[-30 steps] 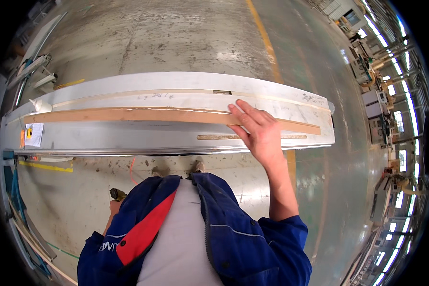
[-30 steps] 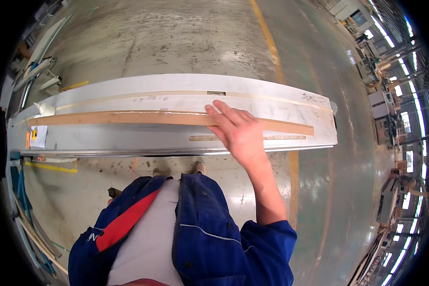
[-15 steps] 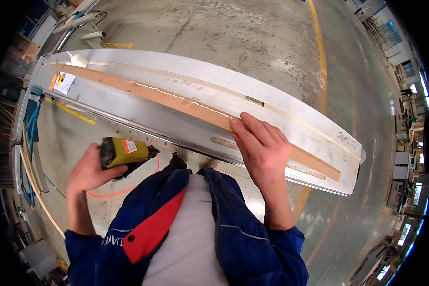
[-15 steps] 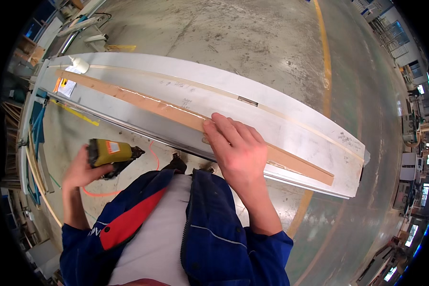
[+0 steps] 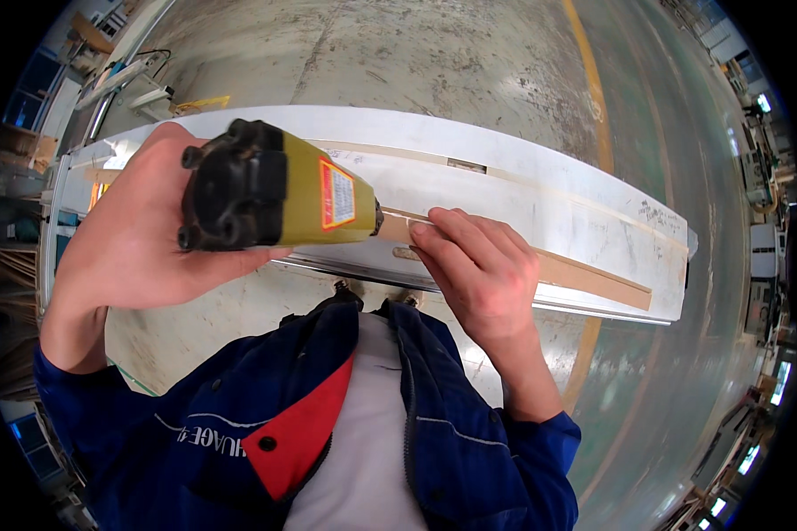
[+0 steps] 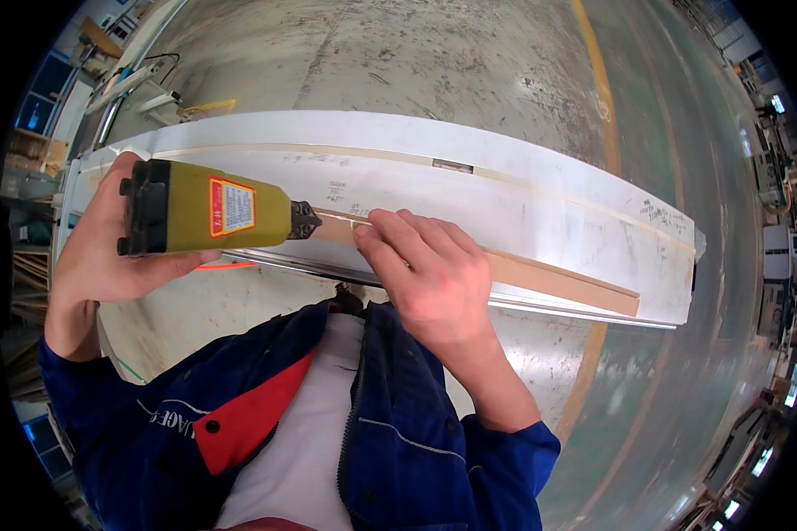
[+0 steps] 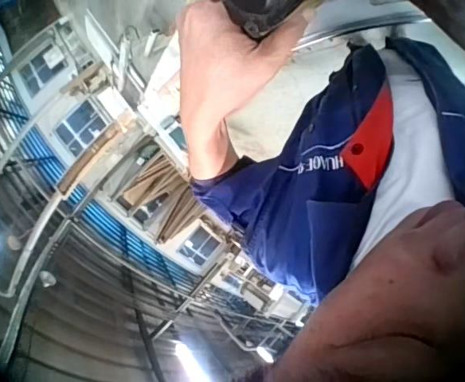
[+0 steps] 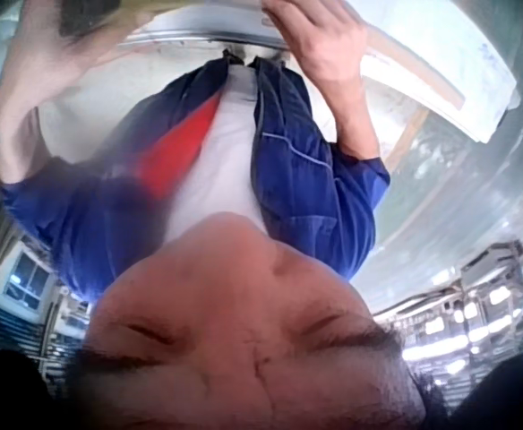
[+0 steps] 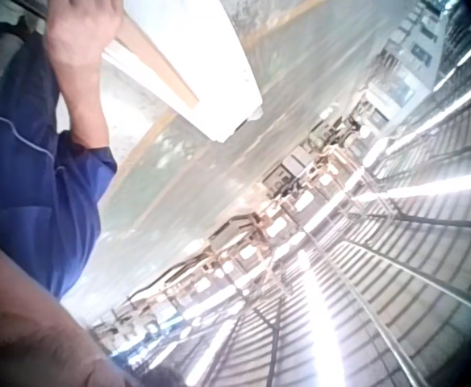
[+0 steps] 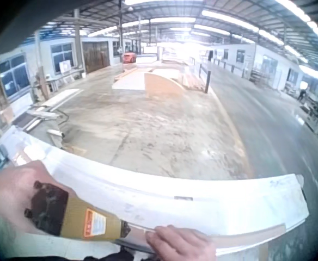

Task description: The person uses a pneumatic nail gun to attach wooden strips to the edges of a long white board, then picks up a smaller board to check the fit and alignment of the glued edge.

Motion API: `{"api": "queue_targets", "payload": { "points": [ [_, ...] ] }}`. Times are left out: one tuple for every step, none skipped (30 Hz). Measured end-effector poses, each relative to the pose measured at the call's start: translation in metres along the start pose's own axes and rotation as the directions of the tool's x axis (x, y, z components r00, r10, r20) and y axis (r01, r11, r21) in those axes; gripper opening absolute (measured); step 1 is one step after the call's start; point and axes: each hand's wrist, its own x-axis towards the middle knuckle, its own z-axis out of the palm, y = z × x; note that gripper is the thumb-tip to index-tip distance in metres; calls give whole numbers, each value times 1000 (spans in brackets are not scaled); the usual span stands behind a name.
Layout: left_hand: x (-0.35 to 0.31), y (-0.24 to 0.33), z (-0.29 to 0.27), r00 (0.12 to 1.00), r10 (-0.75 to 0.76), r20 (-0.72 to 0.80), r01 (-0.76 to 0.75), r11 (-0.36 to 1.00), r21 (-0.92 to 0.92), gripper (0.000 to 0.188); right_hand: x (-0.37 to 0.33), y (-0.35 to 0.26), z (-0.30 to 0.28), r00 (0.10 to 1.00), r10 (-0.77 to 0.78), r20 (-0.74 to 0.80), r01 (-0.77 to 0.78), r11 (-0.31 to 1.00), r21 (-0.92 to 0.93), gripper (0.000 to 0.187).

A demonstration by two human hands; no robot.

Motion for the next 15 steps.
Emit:
{"api": "queue_targets", "payload": {
  "points": [
    [7, 2, 1, 999, 40, 18, -40, 999, 11, 62, 0, 0, 0, 1000, 1, 9, -1, 1000, -6, 15],
    [15, 3, 2, 996, 82, 36, -83, 996, 22, 62, 1, -1, -1, 1000, 2, 19, -2, 1000, -12, 15],
    [22, 4, 3, 991, 124, 54, -126, 992, 29, 63, 1, -1, -1, 1000, 2, 30, -1, 1000, -16, 15],
    [28, 7, 0, 984, 155, 92, -162, 985, 67, 63, 1, -1, -1, 999, 10, 32, -10, 1000, -13, 15],
    [32, 8, 0, 978, 169, 119, -180, 980, 80, 63, 1, 0, 0, 999, 18, 35, -17, 1000, -10, 15],
    [36, 9, -1, 972, 183, 146, -197, 976, 92, 63, 1, 0, 0, 999, 25, 39, -25, 1000, -6, 15],
    [39, 9, -1, 971, 176, 160, -191, 978, 83, 62, 2, 0, 0, 998, 36, 50, -36, 999, 2, 15],
    [41, 8, -1, 972, 153, 178, -166, 984, 58, 62, 3, -1, 0, 997, 47, 61, -48, 999, 11, 15],
    [43, 8, -1, 972, 131, 198, -140, 990, 33, 62, 4, -1, -1, 996, 58, 72, -59, 998, 19, 15],
    [45, 7, -1, 971, 93, 221, -95, 996, -5, 61, 6, -2, -2, 994, 73, 82, -75, 997, 23, 16],
    [48, 8, -2, 969, 61, 239, -55, 998, -30, 62, 8, -3, -3, 992, 87, 92, -90, 996, 27, 18],
    [50, 9, -2, 966, 29, 257, -16, 998, -54, 62, 8, -4, -4, 990, 102, 102, -106, 994, 32, 20],
    [52, 11, -3, 964, 2, 266, 16, 998, -65, 63, 7, -3, -4, 989, 91, 113, -95, 995, 30, 19],
    [54, 13, -4, 961, -15, 275, 35, 997, -68, 64, 6, -2, -4, 989, 79, 125, -83, 996, 29, 18],
    [55, 14, -5, 958, -33, 284, 56, 996, -72, 64, 5, -1, -4, 988, 68, 137, -72, 997, 28, 17]
  ]
}}
